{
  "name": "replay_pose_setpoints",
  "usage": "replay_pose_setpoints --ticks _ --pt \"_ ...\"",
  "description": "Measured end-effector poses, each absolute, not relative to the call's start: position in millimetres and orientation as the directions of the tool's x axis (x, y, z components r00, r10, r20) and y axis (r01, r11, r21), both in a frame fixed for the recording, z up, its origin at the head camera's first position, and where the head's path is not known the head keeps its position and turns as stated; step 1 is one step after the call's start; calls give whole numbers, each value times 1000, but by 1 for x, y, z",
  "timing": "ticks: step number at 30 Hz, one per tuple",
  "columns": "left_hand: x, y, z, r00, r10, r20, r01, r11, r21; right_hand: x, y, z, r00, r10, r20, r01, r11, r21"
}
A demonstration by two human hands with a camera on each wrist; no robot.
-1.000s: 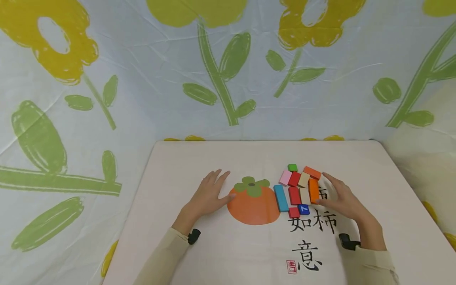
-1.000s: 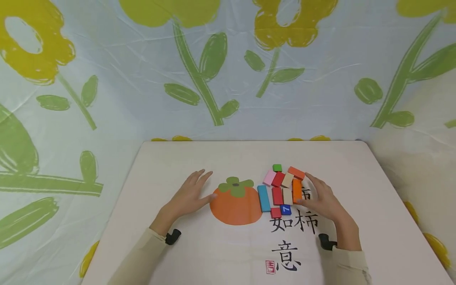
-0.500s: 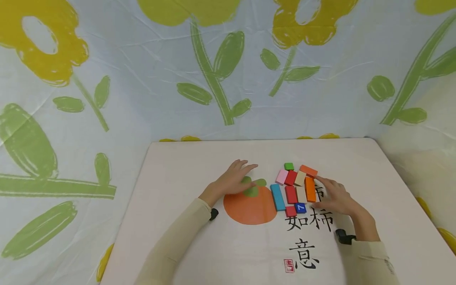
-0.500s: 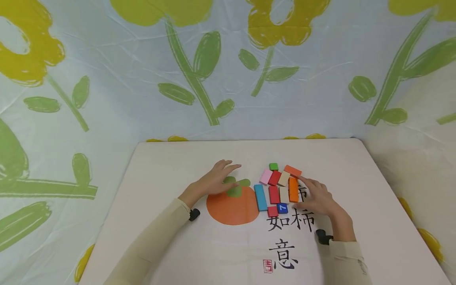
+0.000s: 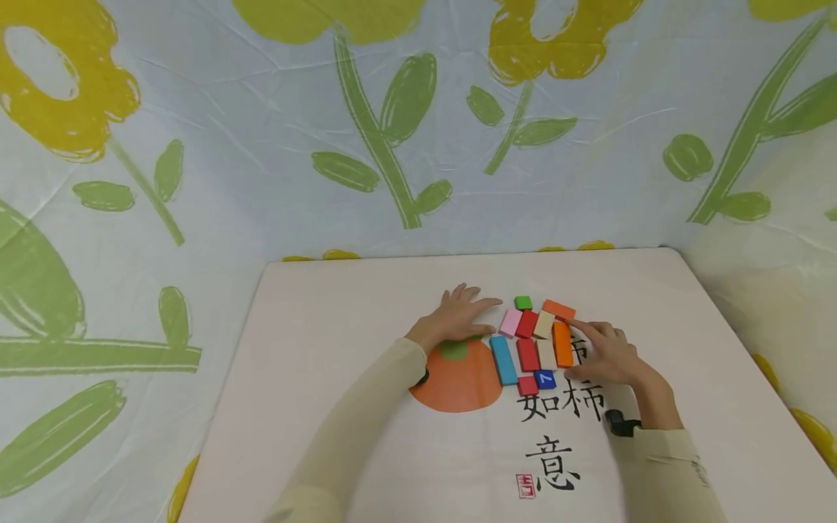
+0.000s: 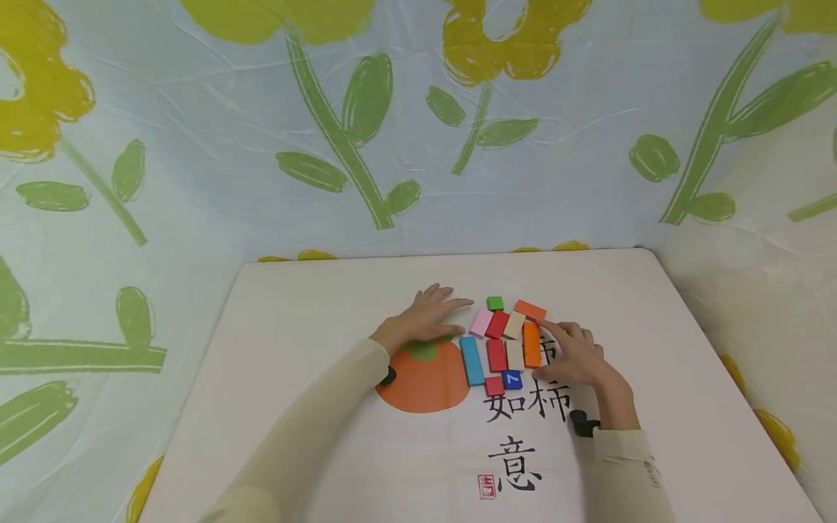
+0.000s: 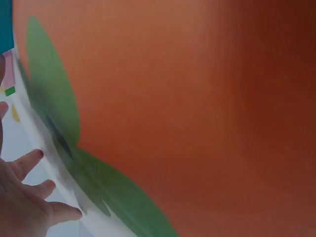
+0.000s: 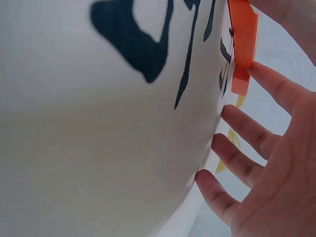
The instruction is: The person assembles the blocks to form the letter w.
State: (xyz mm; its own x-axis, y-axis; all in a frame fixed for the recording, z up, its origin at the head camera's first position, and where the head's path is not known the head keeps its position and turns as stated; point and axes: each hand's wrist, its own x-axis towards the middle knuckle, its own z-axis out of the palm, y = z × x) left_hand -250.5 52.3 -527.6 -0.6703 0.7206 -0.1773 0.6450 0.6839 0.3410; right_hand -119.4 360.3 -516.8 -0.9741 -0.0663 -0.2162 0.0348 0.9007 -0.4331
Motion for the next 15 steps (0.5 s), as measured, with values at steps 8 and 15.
replay_pose_setpoints --ticks 8,15 --pt "-253 68 -530 -692 671 -268 638 741 210 -122 358 -516 -971 -61 -231 42 908 -416" --pt "-255 73 -528 -688 669 -281 648 741 179 -122 357 -517 -970 -62 -235 40 913 -406"
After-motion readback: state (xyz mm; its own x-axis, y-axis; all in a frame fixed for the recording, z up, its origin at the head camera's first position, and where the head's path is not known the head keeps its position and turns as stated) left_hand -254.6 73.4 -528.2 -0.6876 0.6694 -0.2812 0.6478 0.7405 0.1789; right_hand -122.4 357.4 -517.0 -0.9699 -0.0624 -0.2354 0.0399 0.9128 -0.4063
